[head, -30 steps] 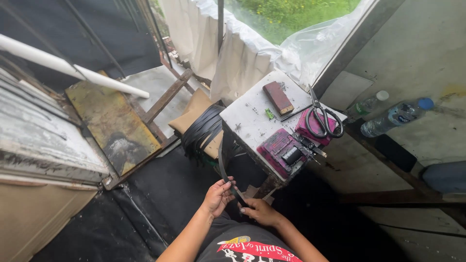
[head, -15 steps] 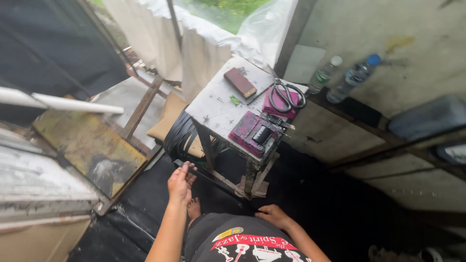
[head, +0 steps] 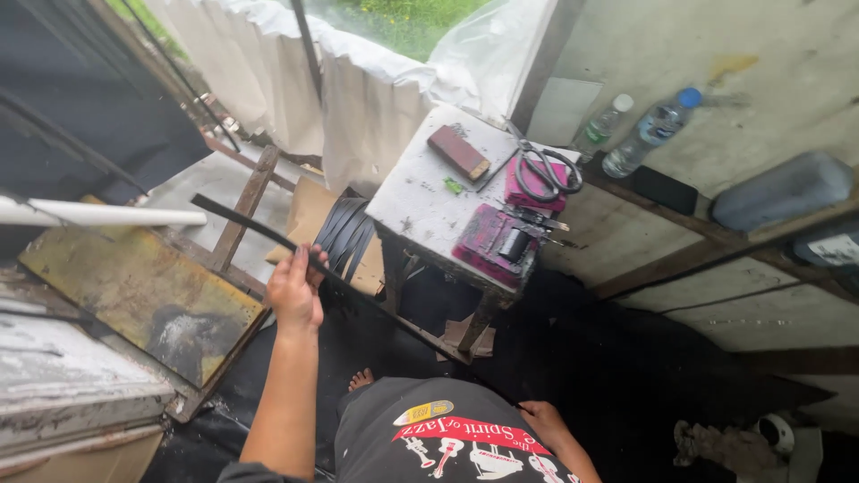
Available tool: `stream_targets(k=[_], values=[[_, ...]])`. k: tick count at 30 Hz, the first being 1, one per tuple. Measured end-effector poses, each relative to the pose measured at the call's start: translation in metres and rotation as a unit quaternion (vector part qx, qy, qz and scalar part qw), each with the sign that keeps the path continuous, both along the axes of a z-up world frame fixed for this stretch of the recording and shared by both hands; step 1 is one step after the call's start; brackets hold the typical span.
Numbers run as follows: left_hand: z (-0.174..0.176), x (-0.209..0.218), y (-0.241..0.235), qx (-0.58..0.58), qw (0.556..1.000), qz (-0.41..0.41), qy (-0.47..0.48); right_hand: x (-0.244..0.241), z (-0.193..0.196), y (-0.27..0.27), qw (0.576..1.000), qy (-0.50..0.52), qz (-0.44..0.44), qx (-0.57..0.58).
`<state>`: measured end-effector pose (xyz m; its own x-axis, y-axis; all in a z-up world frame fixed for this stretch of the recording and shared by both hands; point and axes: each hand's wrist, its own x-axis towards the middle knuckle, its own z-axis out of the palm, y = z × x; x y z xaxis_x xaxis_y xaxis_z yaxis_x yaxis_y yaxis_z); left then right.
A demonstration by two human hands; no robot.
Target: Applying edge paint to long leather strips using an applicator and hanging them on a line to dry.
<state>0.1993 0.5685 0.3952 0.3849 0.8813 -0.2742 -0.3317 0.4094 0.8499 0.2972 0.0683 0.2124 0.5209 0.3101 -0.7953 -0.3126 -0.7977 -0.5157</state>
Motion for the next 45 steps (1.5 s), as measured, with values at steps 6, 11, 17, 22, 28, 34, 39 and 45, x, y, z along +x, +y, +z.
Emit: stream_targets(k=[6,11,17,22,28,34,39,45], values=[[0.042,0.012,0.008,0.065,0.991,-0.026,-0.118,0.025,-0.171,-0.099,0.945,-0.225,0.199,-0.133],[0.065,0.016,-0.001,0.057,0.984,-0.057,-0.161,0.018,-0.115,-0.092,0.949,-0.178,0.150,-0.214],[0.058,0.020,-0.011,0.031,0.947,-0.137,-0.289,0.024,-0.117,-0.115,0.930,-0.209,0.114,-0.281],[0.050,0.023,-0.015,-0.027,0.915,-0.173,-0.364,0.013,-0.088,-0.115,0.923,-0.281,0.006,-0.262],[0.050,0.012,-0.001,-0.011,0.908,-0.172,-0.382,0.013,-0.047,-0.105,0.924,-0.315,-0.069,-0.204],[-0.002,-0.022,0.055,0.009,0.977,-0.034,-0.210,0.024,0.027,-0.070,0.949,-0.256,-0.050,-0.178],[-0.015,-0.053,0.037,0.097,0.952,0.065,0.281,0.020,0.112,0.001,0.982,-0.175,-0.033,0.054],[-0.036,-0.018,-0.069,0.233,0.875,-0.394,0.157,0.016,0.178,0.092,0.975,-0.111,0.077,0.177]])
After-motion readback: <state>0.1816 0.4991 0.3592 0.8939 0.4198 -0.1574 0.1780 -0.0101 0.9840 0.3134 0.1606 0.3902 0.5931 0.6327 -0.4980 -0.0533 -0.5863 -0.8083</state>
